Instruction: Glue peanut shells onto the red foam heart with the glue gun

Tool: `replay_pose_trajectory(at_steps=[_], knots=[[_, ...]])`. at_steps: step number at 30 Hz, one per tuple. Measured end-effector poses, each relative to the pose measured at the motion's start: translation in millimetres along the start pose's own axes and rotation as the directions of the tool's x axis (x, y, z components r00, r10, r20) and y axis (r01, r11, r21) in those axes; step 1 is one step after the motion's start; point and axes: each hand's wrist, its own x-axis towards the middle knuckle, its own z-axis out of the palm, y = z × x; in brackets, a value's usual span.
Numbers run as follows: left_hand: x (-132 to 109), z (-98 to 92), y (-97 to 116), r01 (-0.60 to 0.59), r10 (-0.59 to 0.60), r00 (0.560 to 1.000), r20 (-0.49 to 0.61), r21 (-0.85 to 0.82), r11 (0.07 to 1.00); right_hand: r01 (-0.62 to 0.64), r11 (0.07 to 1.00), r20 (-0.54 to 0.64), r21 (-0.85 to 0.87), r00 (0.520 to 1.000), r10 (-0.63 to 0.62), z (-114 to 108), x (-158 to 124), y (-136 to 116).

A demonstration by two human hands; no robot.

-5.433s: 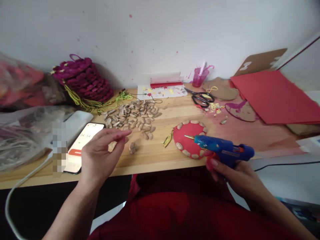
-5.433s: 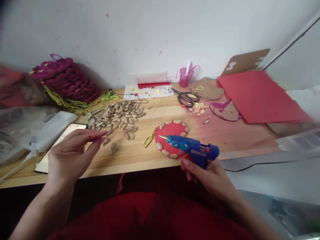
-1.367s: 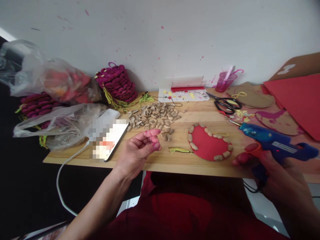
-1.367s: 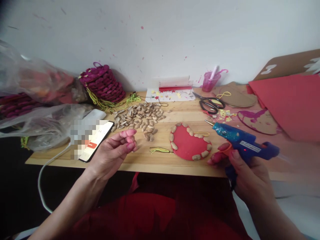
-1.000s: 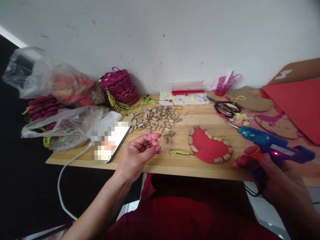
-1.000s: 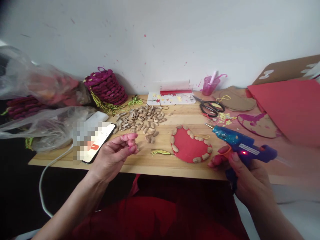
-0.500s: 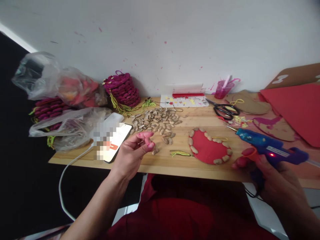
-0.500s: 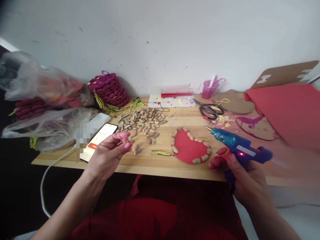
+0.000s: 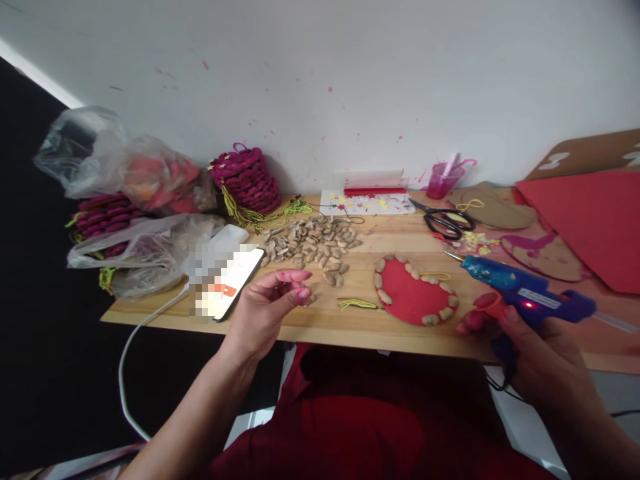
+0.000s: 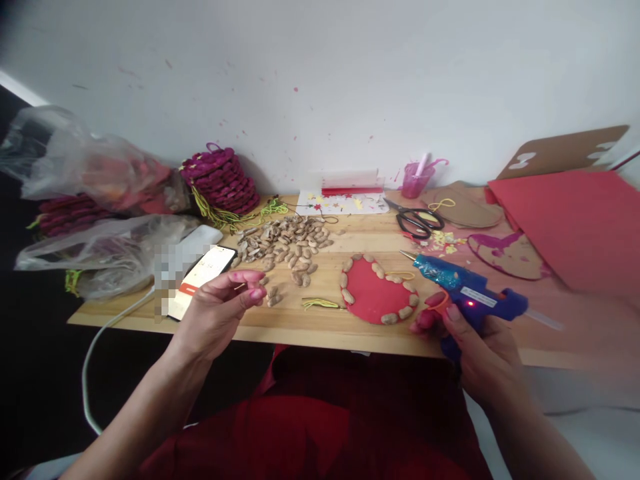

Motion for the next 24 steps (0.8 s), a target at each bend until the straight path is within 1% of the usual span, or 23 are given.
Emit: replay_pose_trajectory(at_steps=[2, 9, 16, 24], knots=[[-3, 2.8, 1, 0.037, -0.037, 0.999, 0.011, -0.012, 0.999, -0.001, 1.0, 0.007, 0.004, 1.0, 0.0, 1, 0, 0], [-12, 8.9, 4, 0.128, -0.123, 0.991, 0.06, -0.082, 0.988, 0.093, 0.995, 0.079, -0.028, 0.993, -0.091, -1, -1, -1], [-13, 8.0, 3, 0.194, -0.187, 0.981, 0.052, -0.179, 0.965, 0.054, 0.998, 0.042, -0.011, 0.998, -0.053, 10, -11, -8], [-8, 13.1, 3, 0.215, -0.217, 0.976, 0.017, -0.227, 0.95, 0.077, 0.996, 0.091, -0.04, 0.993, -0.073, -4, 0, 1]])
